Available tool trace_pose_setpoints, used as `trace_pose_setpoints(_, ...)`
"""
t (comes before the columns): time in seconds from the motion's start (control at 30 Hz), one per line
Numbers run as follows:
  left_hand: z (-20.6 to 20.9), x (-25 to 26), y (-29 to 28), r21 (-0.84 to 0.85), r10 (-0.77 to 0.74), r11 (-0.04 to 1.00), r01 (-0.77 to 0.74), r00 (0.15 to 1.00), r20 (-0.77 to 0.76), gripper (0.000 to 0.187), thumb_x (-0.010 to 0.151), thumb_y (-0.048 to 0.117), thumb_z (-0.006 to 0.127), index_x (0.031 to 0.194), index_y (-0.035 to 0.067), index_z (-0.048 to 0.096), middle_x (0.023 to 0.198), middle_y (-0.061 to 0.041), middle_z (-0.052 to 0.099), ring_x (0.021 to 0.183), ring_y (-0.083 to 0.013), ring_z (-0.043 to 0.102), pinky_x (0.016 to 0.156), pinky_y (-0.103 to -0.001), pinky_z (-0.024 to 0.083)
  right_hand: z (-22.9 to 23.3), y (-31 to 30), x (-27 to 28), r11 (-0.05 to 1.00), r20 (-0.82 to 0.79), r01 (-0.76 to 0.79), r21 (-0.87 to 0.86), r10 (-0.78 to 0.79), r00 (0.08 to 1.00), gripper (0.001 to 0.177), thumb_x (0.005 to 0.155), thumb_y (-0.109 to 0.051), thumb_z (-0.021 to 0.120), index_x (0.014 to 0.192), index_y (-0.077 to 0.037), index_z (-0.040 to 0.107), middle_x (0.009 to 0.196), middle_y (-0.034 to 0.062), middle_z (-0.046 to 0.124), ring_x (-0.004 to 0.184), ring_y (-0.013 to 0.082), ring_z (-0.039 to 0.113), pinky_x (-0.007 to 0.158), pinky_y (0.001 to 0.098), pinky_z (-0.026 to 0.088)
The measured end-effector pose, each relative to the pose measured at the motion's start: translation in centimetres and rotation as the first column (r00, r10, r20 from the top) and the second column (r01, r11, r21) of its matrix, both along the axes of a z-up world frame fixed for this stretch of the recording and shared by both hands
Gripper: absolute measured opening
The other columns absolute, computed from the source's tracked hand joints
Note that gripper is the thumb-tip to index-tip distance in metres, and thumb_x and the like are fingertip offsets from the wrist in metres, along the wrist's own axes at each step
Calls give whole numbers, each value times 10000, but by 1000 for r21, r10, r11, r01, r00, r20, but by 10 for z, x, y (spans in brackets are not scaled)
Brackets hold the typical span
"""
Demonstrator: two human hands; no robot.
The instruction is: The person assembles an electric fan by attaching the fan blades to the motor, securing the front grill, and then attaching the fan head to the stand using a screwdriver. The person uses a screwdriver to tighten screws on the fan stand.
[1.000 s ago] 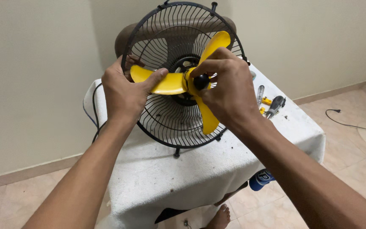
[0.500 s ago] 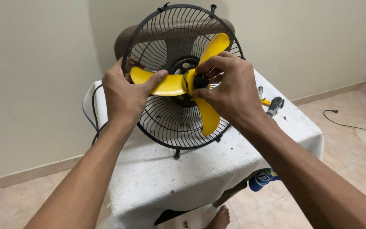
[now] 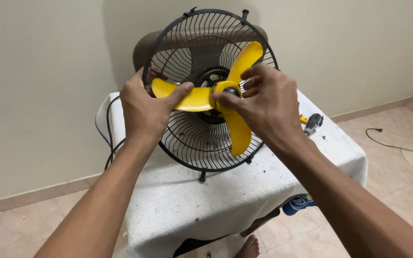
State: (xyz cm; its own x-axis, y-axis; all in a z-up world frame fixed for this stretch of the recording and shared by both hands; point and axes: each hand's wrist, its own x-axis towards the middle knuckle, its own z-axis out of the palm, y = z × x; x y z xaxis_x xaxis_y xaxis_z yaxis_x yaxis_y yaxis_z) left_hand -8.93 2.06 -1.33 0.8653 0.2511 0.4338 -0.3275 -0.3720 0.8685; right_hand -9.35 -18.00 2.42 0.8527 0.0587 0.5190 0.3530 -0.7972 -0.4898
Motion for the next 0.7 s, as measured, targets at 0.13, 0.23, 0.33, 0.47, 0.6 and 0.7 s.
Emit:
trace_pose_setpoints(0.13,-1,-1,-1,-7,-14,1000,14,998,54,324,778,254,885,946,71,678,852,-37,776,741,-103,750,659,-255,598,0,1,1,980,-360,199,29,-176,916,356,883,-278,811,1104,-8,740,949,180,763,776,243,772,689,305,634)
trace_pose_setpoints(0.23,-2,-1,-1,-9,-25,1000,26,998,56,320,788,253,883,940,66,673,851,-44,778,749,-105,750,665,-259,597,1,1,0,981,151,-178,-81,189,970,406,695,-214,860,1011,23,766,896,175,765,696,229,773,621,281,659)
trace_pose_setpoints(0.33,0,-1,-1,-12,-32,999,32,999,18,315,791,261,872,948,79,668,850,-41,776,747,-95,754,660,-255,606,2,2,-3,944,341,-302,-135,330,880,494,688,-247,836,1075,45,739,1045,233,714,823,259,744,613,282,617)
trace_pose_setpoints(0.47,0,-1,-1,-13,-21,1000,22,1000,15,320,788,253,880,944,65,673,846,-57,779,736,-115,751,651,-267,599,1,4,-4,972,-356,234,-29,-229,906,449,903,-335,824,1144,21,696,982,214,754,820,260,778,697,329,642)
trace_pose_setpoints(0.6,-1,-1,-1,-18,-34,999,35,999,25,317,798,255,870,956,69,667,851,-51,778,746,-107,762,652,-258,611,-2,3,-2,998,-35,-61,-20,60,998,394,793,-255,812,1077,9,743,1008,193,742,799,236,762,647,311,627)
trace_pose_setpoints(0.7,-1,0,-2,-19,-50,999,51,997,51,308,805,251,869,952,68,670,857,-49,779,753,-106,758,659,-257,606,0,0,-3,978,282,-179,-110,204,938,560,684,-292,881,1065,79,708,954,229,719,731,239,747,586,299,645)
